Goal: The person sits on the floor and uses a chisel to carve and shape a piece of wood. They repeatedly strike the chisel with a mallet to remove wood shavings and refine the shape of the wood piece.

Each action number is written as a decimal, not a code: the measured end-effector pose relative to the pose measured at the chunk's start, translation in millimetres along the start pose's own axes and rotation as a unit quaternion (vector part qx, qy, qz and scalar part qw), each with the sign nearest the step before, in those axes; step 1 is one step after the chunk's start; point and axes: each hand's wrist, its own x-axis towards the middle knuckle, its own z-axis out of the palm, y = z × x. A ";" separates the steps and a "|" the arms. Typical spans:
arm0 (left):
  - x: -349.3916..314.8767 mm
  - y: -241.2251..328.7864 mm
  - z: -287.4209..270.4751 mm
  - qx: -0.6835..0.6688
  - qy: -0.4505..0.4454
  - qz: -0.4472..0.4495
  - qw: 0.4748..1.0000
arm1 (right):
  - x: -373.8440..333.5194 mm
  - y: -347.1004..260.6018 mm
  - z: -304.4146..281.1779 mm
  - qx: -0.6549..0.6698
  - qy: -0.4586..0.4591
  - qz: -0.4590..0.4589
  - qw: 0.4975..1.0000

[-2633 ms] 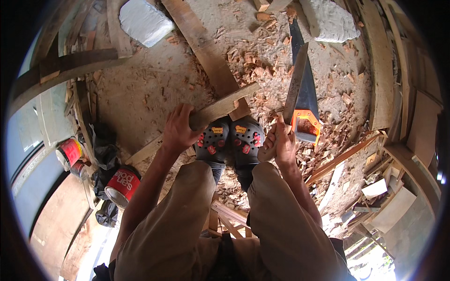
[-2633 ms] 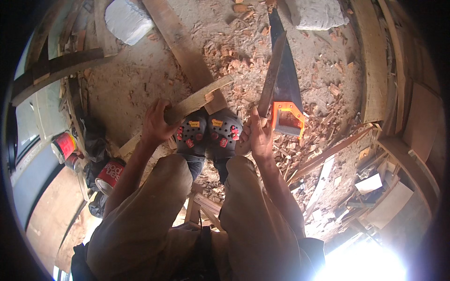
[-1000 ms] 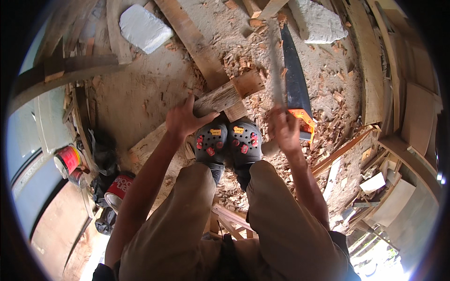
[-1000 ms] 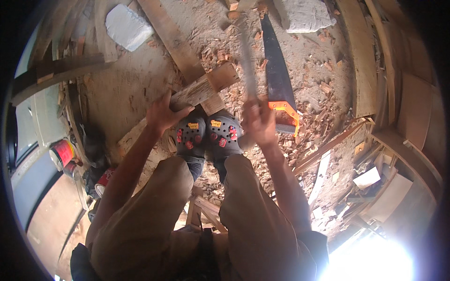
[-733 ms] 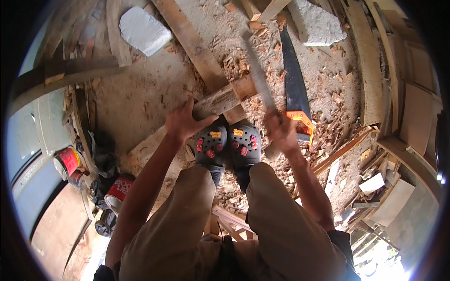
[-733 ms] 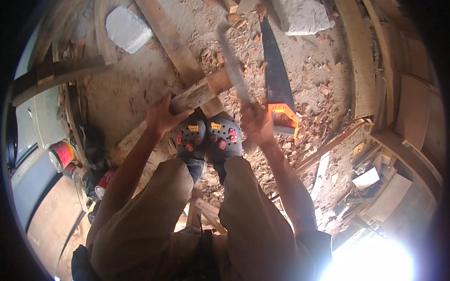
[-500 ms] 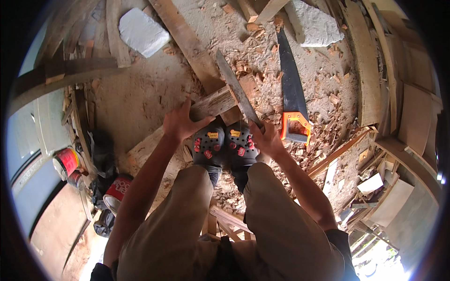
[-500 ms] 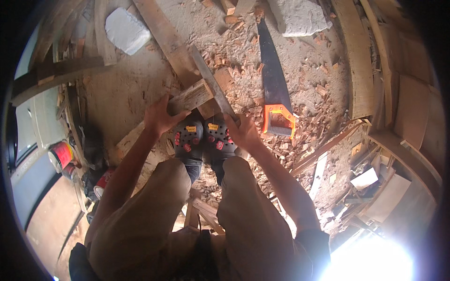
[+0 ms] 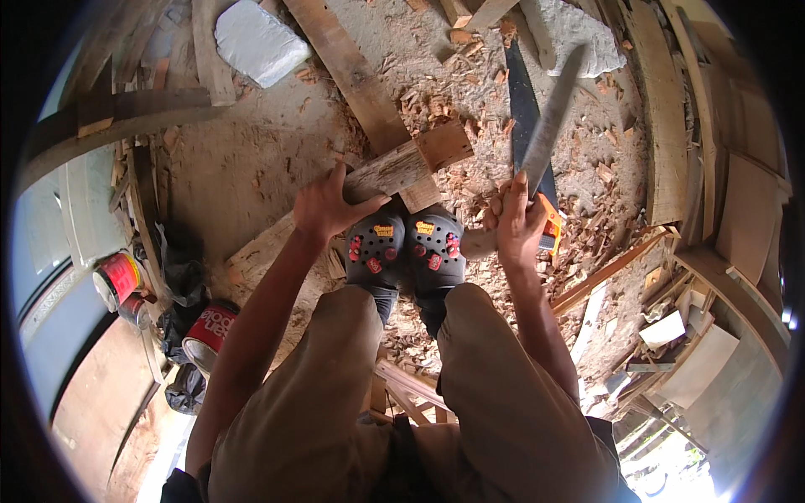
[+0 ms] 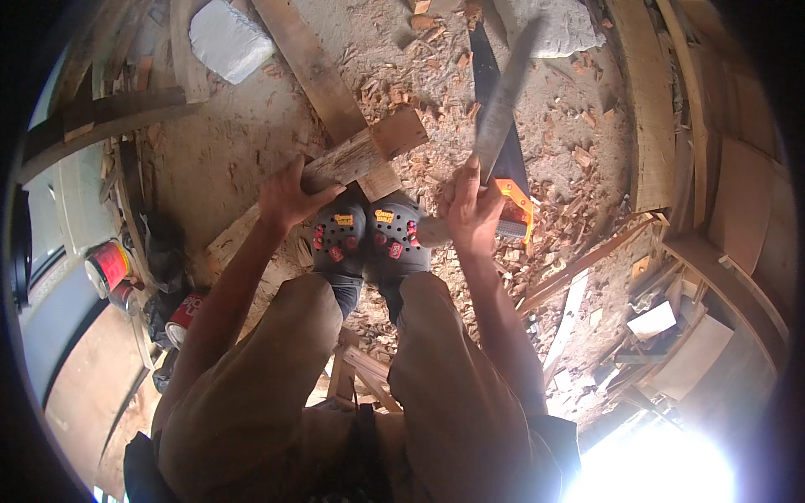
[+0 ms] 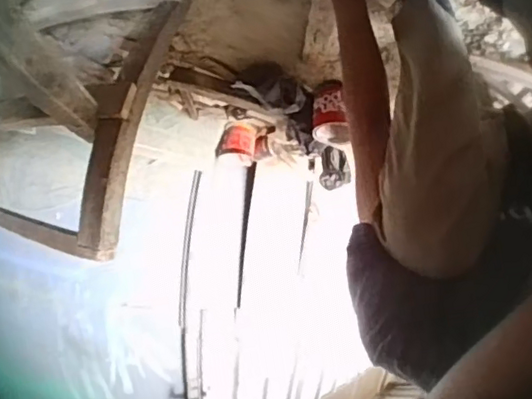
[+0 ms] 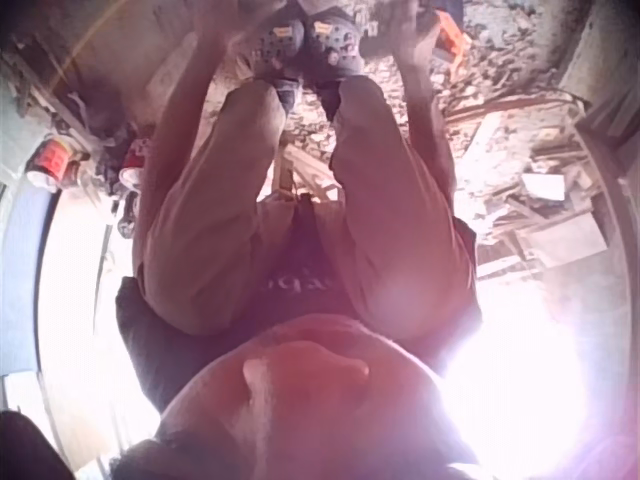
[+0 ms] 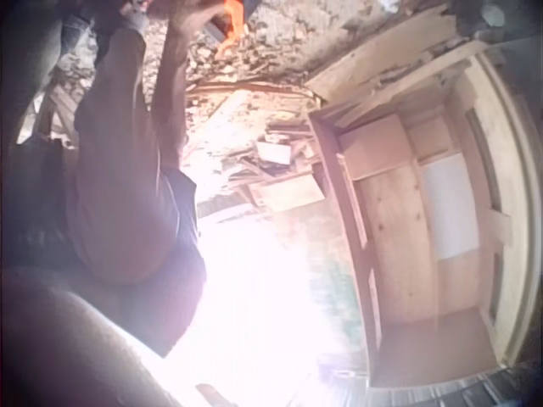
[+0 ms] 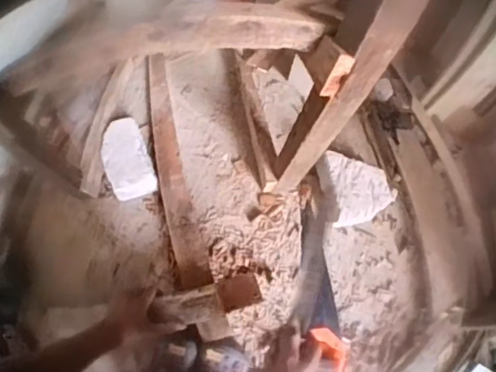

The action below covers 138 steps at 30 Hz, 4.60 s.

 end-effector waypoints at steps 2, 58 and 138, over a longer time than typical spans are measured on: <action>0.3 -0.8 0.0 -0.005 0.001 0.014 1.000 | -1.4 2.2 1.1 -0.112 -0.048 -0.028 0.992; 2.1 -9.5 5.3 -0.022 0.053 0.052 0.997 | 14.3 2.9 17.9 -0.210 -0.082 -0.062 0.972; 5.3 -15.0 3.8 0.022 0.042 0.040 0.998 | 16.0 16.5 8.8 0.195 -0.013 -0.039 0.980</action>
